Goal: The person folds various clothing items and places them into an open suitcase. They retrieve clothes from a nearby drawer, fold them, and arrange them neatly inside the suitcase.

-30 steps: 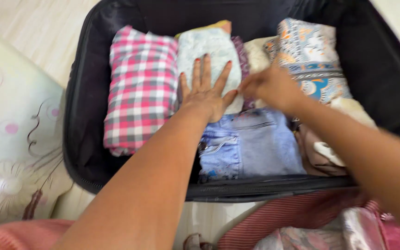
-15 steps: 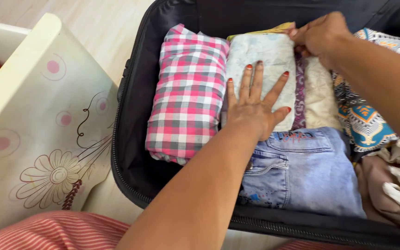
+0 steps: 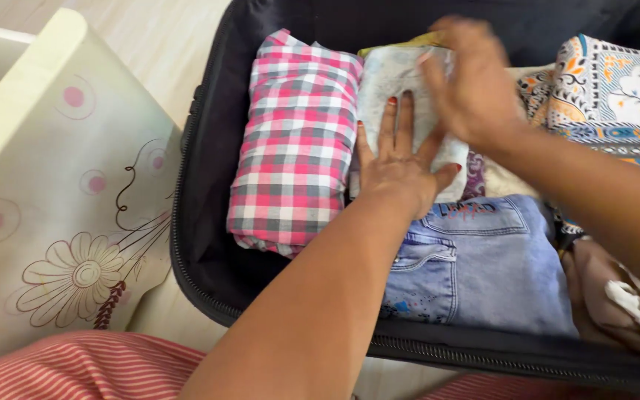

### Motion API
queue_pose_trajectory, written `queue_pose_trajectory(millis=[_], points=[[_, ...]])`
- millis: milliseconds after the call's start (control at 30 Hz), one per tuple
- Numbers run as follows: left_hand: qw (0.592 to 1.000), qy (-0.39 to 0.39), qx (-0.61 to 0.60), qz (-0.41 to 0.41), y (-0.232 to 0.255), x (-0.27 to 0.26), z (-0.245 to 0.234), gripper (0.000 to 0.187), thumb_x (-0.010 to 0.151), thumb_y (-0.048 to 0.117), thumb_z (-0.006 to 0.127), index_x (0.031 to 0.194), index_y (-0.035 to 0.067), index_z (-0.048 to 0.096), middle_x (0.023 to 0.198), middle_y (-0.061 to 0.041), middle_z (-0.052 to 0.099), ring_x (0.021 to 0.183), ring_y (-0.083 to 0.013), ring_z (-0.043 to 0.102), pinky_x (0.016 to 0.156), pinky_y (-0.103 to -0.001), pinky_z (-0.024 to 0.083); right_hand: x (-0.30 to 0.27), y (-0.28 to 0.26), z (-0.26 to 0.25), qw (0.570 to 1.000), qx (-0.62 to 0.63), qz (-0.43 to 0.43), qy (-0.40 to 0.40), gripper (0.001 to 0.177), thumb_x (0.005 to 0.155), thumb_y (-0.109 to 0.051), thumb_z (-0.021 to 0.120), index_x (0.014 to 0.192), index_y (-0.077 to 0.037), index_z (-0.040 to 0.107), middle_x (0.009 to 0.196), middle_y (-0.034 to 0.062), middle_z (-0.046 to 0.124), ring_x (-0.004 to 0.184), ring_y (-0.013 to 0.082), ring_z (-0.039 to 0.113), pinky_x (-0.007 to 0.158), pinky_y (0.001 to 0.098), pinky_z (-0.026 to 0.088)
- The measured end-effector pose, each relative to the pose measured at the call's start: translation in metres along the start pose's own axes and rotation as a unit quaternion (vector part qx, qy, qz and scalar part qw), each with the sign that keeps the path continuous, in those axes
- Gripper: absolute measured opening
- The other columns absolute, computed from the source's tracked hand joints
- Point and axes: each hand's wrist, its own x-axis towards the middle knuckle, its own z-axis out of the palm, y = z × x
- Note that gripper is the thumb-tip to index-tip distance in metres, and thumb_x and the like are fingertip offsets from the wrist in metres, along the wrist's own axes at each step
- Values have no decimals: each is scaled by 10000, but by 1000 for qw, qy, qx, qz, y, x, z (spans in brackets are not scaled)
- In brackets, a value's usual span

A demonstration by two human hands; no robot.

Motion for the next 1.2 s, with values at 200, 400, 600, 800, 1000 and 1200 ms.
queue_pose_trajectory(millis=[200, 400, 600, 800, 1000, 1200], points=[[999, -47, 14, -20, -1, 3, -4, 875, 969, 680, 354, 1633, 233, 1, 1679, -118, -256, 1524, -285, -308, 1181, -654, -129, -11, -25, 17, 981, -23, 39, -190, 819, 998, -663, 178, 1605, -121, 268, 1684, 191, 118, 1546, 377, -1, 1202, 568, -52], [999, -26, -4, -28, 1, 10, 1, 878, 960, 693, 361, 1639, 253, 20, 1692, -108, -215, 1529, -274, -287, 1197, -654, -114, -4, -11, 35, 962, -37, 92, -253, 815, 976, -697, 171, 1612, -196, 266, 1718, 100, 123, 1590, 329, 6, 1260, 529, -36], [995, -96, -13, -23, 5, 2, -19, 805, 979, 649, 355, 1630, 326, 7, 1692, -122, -234, 1541, -300, -291, 1213, -651, -72, 13, 0, 16, 943, 11, 78, -323, 891, 930, -747, 183, 1616, -181, 219, 1710, 109, 71, 1581, 332, -35, 1240, 543, -7], [988, -157, 2, -8, -1, -31, -36, 948, 971, 563, 485, 1640, 222, -95, 1684, -166, -203, 1553, -336, -198, 1253, -534, 18, -36, -15, -42, 946, 46, 52, -316, 975, 935, -736, 325, 1596, -37, 167, 1706, 197, 25, 1578, 327, -39, 1247, 469, 69], [988, -138, 17, 62, -27, -80, -24, 842, 1022, 468, 437, 1601, -36, 91, 1693, -249, 2, 1572, -404, 25, 1264, -468, 138, -99, -61, -94, 904, -3, 126, -408, 931, 916, -689, 356, 1610, -117, 115, 1707, 110, 32, 1579, 230, 14, 1240, 402, 100], [988, -105, -4, 109, -39, -125, -32, 699, 1037, 340, 412, 1575, -54, 201, 1665, -252, 160, 1553, -394, 146, 1250, -440, 191, -129, -124, -113, 892, 33, 83, -443, 833, 983, -576, 453, 1602, -90, 180, 1691, 149, 148, 1576, 260, 137, 1252, 352, 149]])
